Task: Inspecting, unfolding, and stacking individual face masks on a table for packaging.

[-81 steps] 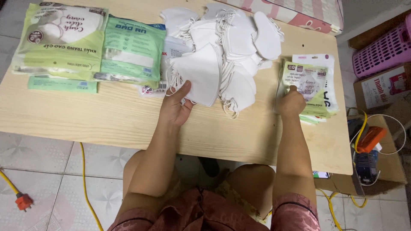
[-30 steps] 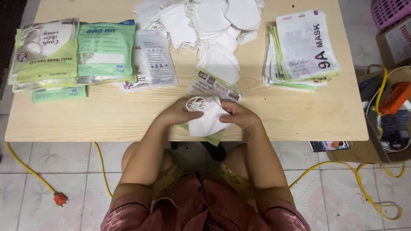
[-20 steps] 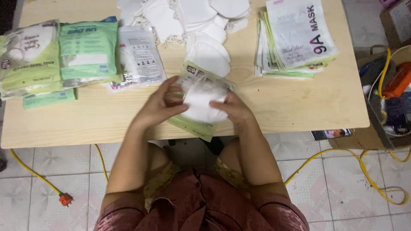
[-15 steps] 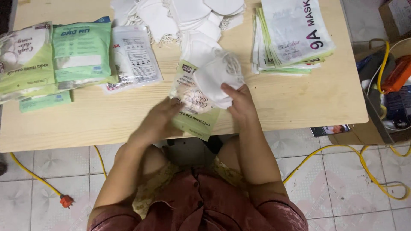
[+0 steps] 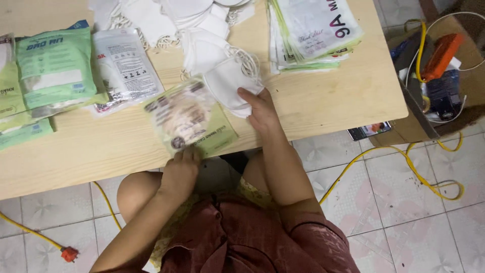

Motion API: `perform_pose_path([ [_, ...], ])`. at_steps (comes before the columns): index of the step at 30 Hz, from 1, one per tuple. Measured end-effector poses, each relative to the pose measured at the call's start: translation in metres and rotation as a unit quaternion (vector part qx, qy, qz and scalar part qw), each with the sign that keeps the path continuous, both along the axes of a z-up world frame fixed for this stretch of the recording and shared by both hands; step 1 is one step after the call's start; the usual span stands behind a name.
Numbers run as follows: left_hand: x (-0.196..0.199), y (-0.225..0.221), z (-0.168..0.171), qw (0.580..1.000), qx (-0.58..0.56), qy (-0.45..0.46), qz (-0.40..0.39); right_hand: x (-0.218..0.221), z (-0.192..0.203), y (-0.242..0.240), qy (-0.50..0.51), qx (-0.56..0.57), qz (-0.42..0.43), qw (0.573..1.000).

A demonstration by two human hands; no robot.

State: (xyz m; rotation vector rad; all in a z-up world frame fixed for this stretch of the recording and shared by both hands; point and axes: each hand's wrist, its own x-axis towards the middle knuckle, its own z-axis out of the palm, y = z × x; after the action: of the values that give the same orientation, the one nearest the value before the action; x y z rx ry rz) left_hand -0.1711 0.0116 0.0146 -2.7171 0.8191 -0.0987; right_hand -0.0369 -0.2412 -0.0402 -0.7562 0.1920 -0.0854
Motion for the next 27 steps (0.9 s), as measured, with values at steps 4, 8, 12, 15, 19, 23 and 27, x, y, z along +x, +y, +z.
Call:
perform_pose_path([
  [4,0.015,0.010,-0.012,0.990,-0.069,0.116,0.044,-0.004,0.018,0.002,-0.003,0.007,-0.019,1.000],
  [8,0.053,0.015,-0.032,0.946,-0.284,0.071,0.141,-0.002,0.015,-0.002,-0.003,0.012,-0.030,0.999],
  [12,0.072,0.004,-0.046,0.905,-0.391,0.059,0.159,0.003,0.000,-0.007,0.000,0.017,-0.021,1.000],
  [15,0.075,0.004,-0.038,0.886,-0.430,0.076,0.159,-0.005,0.020,-0.003,0.010,0.020,-0.026,0.999],
  [19,0.080,0.002,-0.038,0.928,-0.330,-0.016,0.171,-0.008,0.030,-0.002,0.000,0.018,-0.019,1.000],
  [23,0.083,-0.004,-0.034,0.943,-0.279,-0.045,0.176,-0.007,0.026,-0.002,0.002,0.025,-0.004,1.000],
  [27,0.099,0.000,-0.073,0.948,-0.250,-0.097,0.173,-0.008,0.031,-0.002,-0.004,0.031,0.006,0.999],
])
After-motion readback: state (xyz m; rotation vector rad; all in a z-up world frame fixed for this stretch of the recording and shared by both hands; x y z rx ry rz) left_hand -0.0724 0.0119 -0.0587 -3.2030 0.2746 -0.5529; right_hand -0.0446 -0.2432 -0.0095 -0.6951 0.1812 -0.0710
